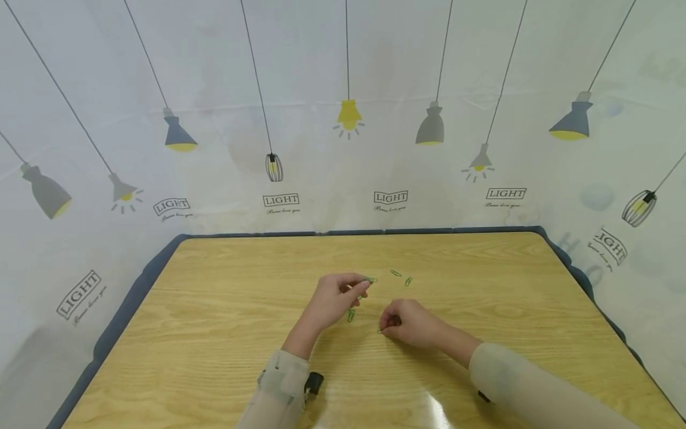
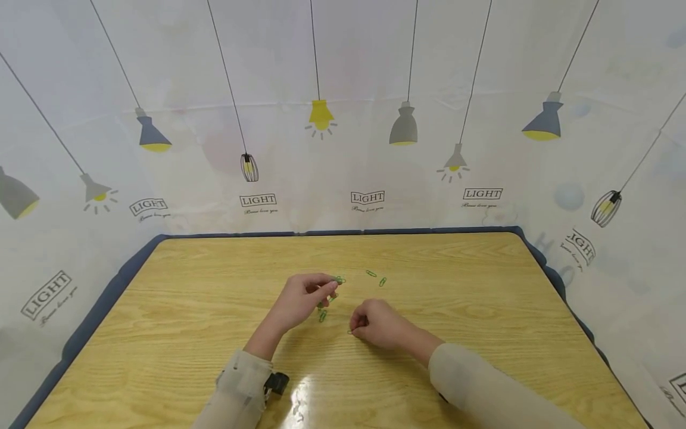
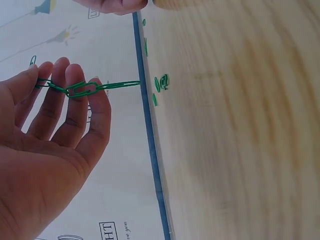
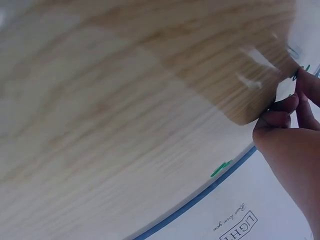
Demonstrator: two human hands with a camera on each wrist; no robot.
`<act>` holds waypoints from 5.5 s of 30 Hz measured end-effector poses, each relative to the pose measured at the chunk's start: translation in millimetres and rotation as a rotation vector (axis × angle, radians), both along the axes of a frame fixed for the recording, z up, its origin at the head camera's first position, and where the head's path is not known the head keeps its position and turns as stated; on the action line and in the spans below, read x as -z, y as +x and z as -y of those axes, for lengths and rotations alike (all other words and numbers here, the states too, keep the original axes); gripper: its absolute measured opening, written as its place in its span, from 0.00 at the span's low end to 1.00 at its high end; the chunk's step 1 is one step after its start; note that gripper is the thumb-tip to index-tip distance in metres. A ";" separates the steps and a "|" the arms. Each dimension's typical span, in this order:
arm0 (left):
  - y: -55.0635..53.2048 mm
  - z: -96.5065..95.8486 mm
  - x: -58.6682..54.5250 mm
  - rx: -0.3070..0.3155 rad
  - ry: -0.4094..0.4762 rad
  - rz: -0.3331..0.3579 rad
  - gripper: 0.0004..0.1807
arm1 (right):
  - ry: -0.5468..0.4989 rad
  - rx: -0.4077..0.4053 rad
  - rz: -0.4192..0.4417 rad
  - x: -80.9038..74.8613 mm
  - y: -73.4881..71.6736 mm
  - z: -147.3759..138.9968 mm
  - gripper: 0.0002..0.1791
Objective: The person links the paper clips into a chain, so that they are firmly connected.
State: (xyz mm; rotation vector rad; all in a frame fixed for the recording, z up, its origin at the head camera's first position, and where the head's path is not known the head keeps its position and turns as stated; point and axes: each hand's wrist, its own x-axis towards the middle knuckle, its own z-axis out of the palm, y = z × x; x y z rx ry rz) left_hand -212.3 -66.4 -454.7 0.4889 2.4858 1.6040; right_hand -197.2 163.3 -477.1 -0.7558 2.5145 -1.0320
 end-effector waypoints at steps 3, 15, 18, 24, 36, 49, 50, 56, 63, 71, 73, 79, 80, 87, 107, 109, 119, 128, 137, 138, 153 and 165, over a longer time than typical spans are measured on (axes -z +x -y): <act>1.1 -0.3 0.2 0.003 -0.005 0.009 0.16 | 0.013 -0.018 -0.031 -0.1 2.4 1.2 0.05; 2.9 -0.3 -0.2 0.013 -0.016 0.016 0.16 | 0.001 0.222 -0.044 -7.9 -5.8 -2.9 0.02; 2.1 -0.2 -1.1 0.014 -0.021 0.016 0.17 | -0.075 0.282 -0.014 -22.6 -12.1 -6.2 0.03; 0.2 -1.0 -1.1 0.027 -0.025 0.009 0.16 | -0.285 0.353 0.064 -57.8 -19.5 -6.8 0.10; 0.8 -2.9 -3.5 0.023 -0.029 -0.009 0.16 | -0.388 0.367 0.105 -70.5 -14.2 9.0 0.09; 2.4 -3.0 -4.5 0.004 -0.035 -0.029 0.16 | -0.390 0.402 0.161 -67.5 -10.3 12.6 0.09; 2.7 -2.8 -4.4 0.005 -0.034 -0.033 0.16 | -0.391 0.402 0.159 -67.7 -9.8 12.7 0.09; 3.7 -1.8 -2.5 0.004 -0.046 -0.047 0.16 | -0.377 0.393 0.144 -67.5 -6.6 11.5 0.09; 4.0 -1.4 -3.8 -0.012 -0.033 -0.032 0.17 | -0.368 0.396 0.138 -68.7 -6.2 9.6 0.09; 2.5 4.2 -3.5 -0.046 0.021 -0.025 0.21 | -0.377 0.406 0.112 -64.5 -9.0 -3.2 0.09; 1.7 4.1 -2.9 -0.044 0.021 -0.028 0.21 | -0.381 0.411 0.113 -64.6 -9.3 -4.0 0.09; 1.7 -1.0 -1.2 -0.024 -0.003 -0.059 0.17 | -0.407 0.397 0.135 -67.6 -7.4 3.4 0.10; 2.0 -1.9 -1.0 -0.023 -0.007 -0.063 0.17 | -0.412 0.394 0.141 -68.0 -6.9 4.9 0.10; 5.6 -5.4 -2.5 -0.027 -0.021 -0.083 0.15 | -0.431 0.392 0.158 -68.6 -5.4 8.1 0.11; 5.2 -3.0 -0.7 -0.031 0.007 -0.068 0.15 | -0.368 0.402 0.120 -64.1 -5.5 1.8 0.06; 5.7 -3.1 -0.6 -0.020 0.006 -0.060 0.14 | -0.369 0.404 0.117 -64.6 -5.6 2.5 0.06; 8.7 -4.4 0.8 0.068 0.027 -0.034 0.14 | -0.369 0.400 0.101 -71.8 -4.7 9.3 0.06; 14.9 -2.6 2.9 0.103 0.091 0.024 0.17 | -0.383 0.330 0.115 -66.4 1.2 13.6 0.05; 24.3 1.2 -1.7 0.124 0.085 0.020 0.13 | -0.331 0.270 0.153 -60.4 4.2 10.5 0.07; 24.8 2.1 -1.3 0.125 0.081 0.020 0.13 | -0.313 0.263 0.147 -60.4 3.4 8.8 0.07; 25.3 28.3 9.6 0.050 0.062 0.089 0.18 | -0.094 0.232 -0.011 -31.8 -28.7 -3.0 0.10; 18.0 43.7 13.5 0.055 0.079 0.173 0.18 | -0.042 0.149 0.064 -0.4 -35.9 23.6 0.11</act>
